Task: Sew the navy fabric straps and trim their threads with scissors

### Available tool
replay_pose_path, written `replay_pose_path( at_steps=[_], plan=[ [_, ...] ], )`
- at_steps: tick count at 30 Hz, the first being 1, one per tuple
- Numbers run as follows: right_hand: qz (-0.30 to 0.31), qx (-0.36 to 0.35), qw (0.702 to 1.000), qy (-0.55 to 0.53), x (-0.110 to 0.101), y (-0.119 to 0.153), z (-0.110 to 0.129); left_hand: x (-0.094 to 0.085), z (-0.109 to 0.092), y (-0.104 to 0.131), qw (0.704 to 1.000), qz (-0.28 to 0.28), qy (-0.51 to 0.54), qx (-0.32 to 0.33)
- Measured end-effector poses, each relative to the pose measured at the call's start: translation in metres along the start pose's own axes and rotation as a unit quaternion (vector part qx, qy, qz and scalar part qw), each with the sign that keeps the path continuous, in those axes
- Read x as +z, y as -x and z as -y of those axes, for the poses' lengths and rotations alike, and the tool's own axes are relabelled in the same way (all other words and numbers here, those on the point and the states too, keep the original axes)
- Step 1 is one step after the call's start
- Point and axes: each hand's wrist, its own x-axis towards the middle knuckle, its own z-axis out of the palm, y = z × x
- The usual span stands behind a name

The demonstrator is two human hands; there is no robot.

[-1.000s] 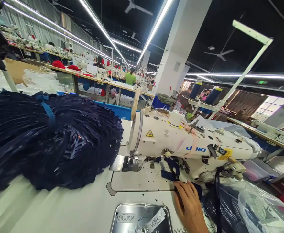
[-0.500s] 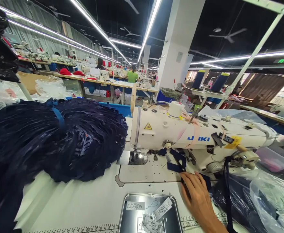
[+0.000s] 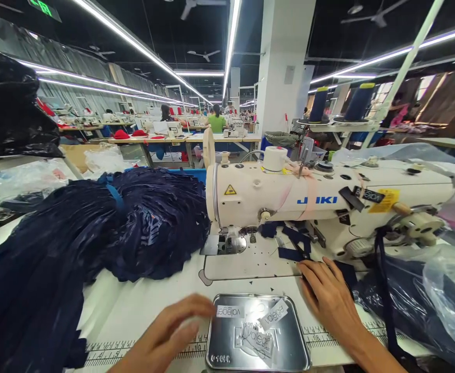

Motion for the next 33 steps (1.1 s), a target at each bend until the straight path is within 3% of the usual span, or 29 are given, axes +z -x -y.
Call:
replay_pose_path(
  at_steps=[2, 5, 7, 11, 15, 27, 33],
  plan=[
    [-0.001, -0.001, 1.0, -0.002, 0.0, 0.001, 0.001, -0.014, 0.009, -0.031, 0.99, -0.086, -0.11, 0.009],
    [-0.004, 0.004, 1.0, -0.007, -0.001, 0.002, 0.001, -0.037, 0.03, -0.07, 0.927, -0.184, -0.322, 0.052],
    [-0.006, 0.007, 1.0, -0.01, 0.0, 0.002, 0.001, -0.053, 0.043, -0.082, 0.913, -0.198, -0.351, 0.062],
    [-0.008, 0.005, 1.0, -0.019, 0.002, 0.002, 0.001, -0.078, 0.054, -0.082, 0.908, -0.15, -0.375, 0.111],
    [-0.009, 0.004, 1.0, -0.026, 0.004, 0.001, 0.0, -0.086, 0.057, -0.08, 0.897, -0.102, -0.405, 0.147],
    [-0.008, 0.011, 1.0, -0.024, 0.004, -0.001, 0.001, -0.085, 0.054, -0.084, 0.891, -0.064, -0.424, 0.15],
    [-0.002, 0.003, 1.0, -0.011, 0.003, 0.001, 0.002, -0.068, 0.042, -0.092, 0.894, -0.046, -0.404, 0.187]
  ],
)
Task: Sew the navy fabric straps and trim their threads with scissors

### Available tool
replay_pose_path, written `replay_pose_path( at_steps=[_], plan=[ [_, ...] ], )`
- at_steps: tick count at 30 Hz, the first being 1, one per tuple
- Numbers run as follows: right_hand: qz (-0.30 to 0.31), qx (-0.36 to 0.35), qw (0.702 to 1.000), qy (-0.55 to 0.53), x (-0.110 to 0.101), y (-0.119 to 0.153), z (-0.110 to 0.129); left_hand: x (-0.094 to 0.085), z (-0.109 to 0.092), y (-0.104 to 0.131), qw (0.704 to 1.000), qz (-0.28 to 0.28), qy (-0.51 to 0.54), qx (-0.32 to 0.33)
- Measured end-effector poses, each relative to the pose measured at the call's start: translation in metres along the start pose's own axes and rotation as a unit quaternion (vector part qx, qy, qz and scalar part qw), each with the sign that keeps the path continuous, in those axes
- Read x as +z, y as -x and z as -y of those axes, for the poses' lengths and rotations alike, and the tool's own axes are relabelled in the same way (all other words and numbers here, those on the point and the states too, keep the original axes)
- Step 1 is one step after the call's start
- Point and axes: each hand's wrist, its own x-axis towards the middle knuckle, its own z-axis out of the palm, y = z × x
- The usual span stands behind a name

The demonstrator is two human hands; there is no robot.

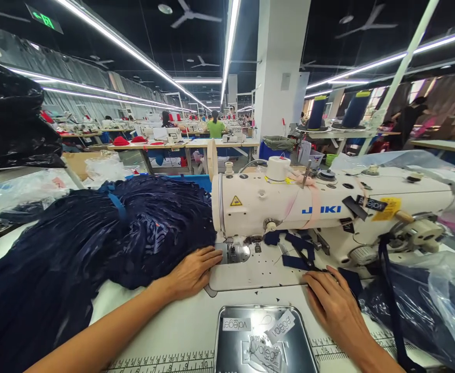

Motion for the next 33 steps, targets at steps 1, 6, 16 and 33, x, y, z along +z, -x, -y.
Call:
replay_pose_path(
  at_steps=[1, 6, 16, 33],
  plan=[
    [-0.001, 0.001, 1.0, 0.002, 0.0, 0.001, 0.0, 0.001, -0.003, -0.002, 1.0, -0.013, 0.007, -0.011],
    [-0.006, -0.002, 1.0, 0.006, -0.001, 0.003, -0.001, 0.003, -0.005, -0.002, 0.995, -0.058, 0.02, -0.077],
    [-0.009, 0.01, 1.0, -0.015, -0.001, -0.004, 0.002, 0.028, -0.021, -0.009, 0.964, -0.064, 0.045, -0.256],
    [-0.007, 0.011, 0.996, -0.093, -0.007, -0.003, -0.001, 0.039, -0.038, -0.035, 0.894, -0.104, 0.073, -0.43]
  ],
)
